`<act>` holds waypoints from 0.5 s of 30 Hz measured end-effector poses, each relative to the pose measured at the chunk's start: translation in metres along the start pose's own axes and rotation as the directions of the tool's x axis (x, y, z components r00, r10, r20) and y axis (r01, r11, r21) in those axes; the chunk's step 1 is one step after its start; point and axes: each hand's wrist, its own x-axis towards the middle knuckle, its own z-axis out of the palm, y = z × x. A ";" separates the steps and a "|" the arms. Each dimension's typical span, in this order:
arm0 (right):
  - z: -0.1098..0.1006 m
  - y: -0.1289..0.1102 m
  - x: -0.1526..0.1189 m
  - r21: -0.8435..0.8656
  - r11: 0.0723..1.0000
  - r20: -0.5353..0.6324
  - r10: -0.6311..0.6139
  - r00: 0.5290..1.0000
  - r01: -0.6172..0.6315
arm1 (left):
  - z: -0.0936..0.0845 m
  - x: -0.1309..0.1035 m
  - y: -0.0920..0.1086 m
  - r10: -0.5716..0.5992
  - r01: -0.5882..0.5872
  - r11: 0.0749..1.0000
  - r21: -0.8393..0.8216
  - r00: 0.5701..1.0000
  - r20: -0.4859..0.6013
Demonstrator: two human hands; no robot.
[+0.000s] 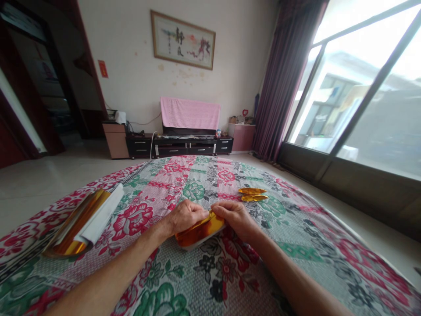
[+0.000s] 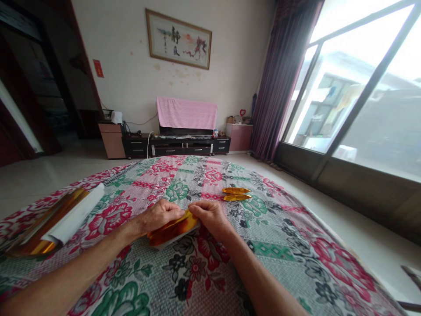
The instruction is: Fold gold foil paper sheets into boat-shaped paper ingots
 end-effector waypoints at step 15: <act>-0.003 0.005 0.001 0.000 0.999 0.038 0.035 0.999 -0.035 | -0.001 -0.003 0.004 0.017 -0.017 1.000 0.001 1.000 0.014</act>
